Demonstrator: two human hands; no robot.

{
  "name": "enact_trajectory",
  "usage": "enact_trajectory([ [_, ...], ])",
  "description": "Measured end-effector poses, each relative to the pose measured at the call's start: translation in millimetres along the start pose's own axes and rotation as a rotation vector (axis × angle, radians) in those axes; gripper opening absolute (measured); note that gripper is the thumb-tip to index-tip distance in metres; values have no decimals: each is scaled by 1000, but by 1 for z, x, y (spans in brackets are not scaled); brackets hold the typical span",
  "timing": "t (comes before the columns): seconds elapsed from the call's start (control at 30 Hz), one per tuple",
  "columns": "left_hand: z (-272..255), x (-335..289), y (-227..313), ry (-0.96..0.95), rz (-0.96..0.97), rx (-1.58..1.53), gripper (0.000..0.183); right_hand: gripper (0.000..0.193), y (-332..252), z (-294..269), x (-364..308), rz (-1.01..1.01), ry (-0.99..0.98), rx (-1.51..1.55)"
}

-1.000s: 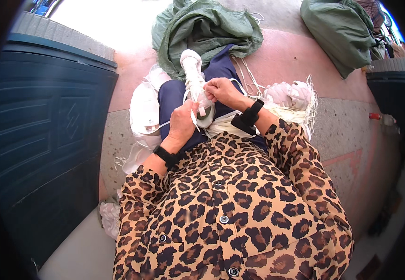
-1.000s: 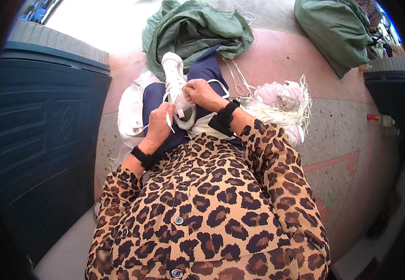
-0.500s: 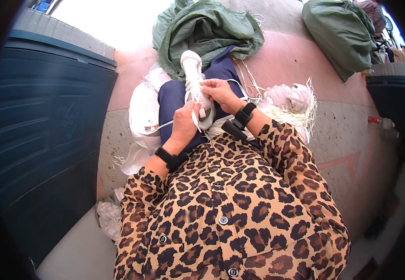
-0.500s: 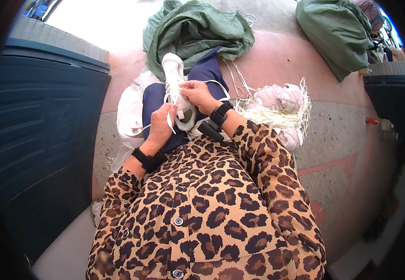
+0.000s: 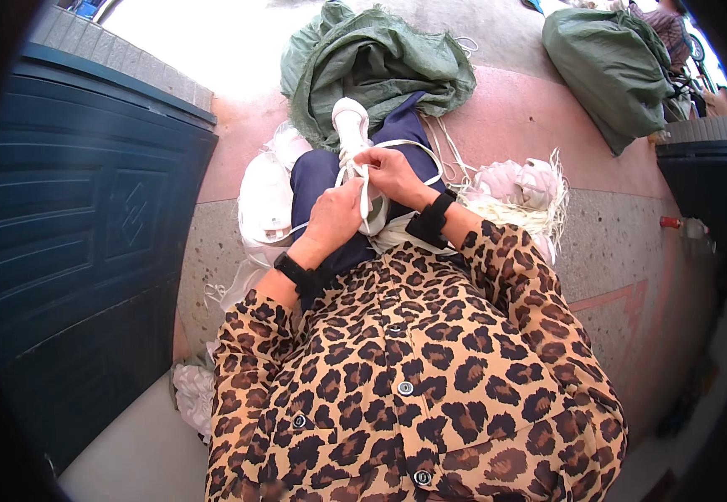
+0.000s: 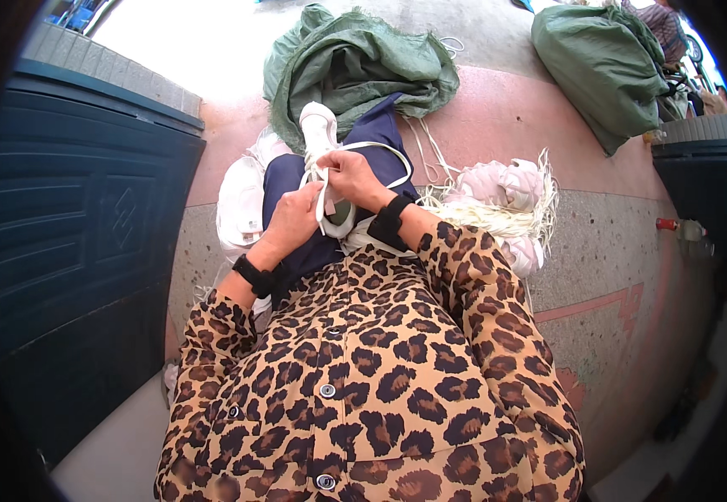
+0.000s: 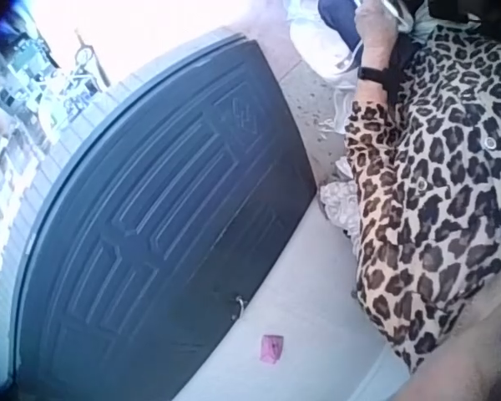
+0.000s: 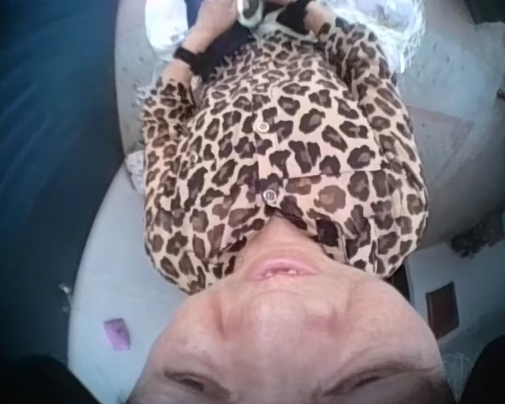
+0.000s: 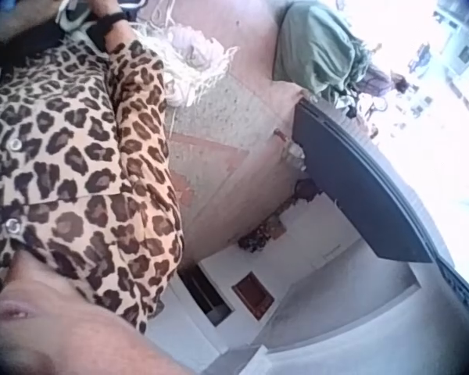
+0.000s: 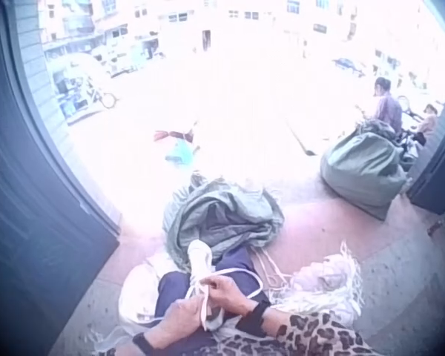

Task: The recorder is lacing and organizing white athletic shoes.

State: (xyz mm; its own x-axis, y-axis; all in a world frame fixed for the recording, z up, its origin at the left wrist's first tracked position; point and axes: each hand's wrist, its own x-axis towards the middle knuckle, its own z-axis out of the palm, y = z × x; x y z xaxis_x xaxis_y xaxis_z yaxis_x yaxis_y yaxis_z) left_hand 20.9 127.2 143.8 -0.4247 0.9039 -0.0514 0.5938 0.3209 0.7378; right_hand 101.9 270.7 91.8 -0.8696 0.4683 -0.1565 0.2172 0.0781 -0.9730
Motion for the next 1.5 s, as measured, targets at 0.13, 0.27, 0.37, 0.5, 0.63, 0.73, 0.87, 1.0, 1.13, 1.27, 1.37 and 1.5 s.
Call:
enact_trajectory([
  [0.13, -15, 16, -9, 139, 15, 97, 23, 21, -1, -1, 1, 198, -55, 261],
  [0.27, -12, 45, -33, 315, -110, -75, 24, 23, -1, -4, -1, 265, -28, 303],
  [0.37, -3, 55, -44, 178, -302, -214, 26, 23, 0, -3, -1, 266, -24, 310],
  [0.5, 3, 56, -49, -5, -285, -393, 35, 20, 4, -2, 1, 233, -19, 323],
  [0.63, 6, 58, -48, -75, -248, -337, 40, 21, 9, -1, 1, 208, -34, 323],
  [0.73, 4, 59, -58, -24, -125, -143, 36, 20, 10, -6, 3, 214, -26, 265],
  [0.87, -44, 26, -111, 222, 215, 464, 20, 22, 22, -44, -14, 31, 140, 177],
  [1.0, -144, -52, -179, 199, -142, 801, 8, 20, 56, -139, -68, 92, 583, 799],
  [1.13, -196, -120, -196, 723, -881, -246, 18, 17, 92, -215, -135, 265, 1040, 1108],
  [1.27, -206, -133, -176, 1070, -558, -1204, 26, 13, 106, -227, -158, 217, 792, 1280],
  [1.37, -224, -123, -166, 979, -329, -1497, 24, 13, 100, -230, -154, 158, 812, 1271],
  [1.5, -244, -106, -156, 842, -334, -1070, 13, 19, 82, -239, -152, 234, 937, 1129],
])
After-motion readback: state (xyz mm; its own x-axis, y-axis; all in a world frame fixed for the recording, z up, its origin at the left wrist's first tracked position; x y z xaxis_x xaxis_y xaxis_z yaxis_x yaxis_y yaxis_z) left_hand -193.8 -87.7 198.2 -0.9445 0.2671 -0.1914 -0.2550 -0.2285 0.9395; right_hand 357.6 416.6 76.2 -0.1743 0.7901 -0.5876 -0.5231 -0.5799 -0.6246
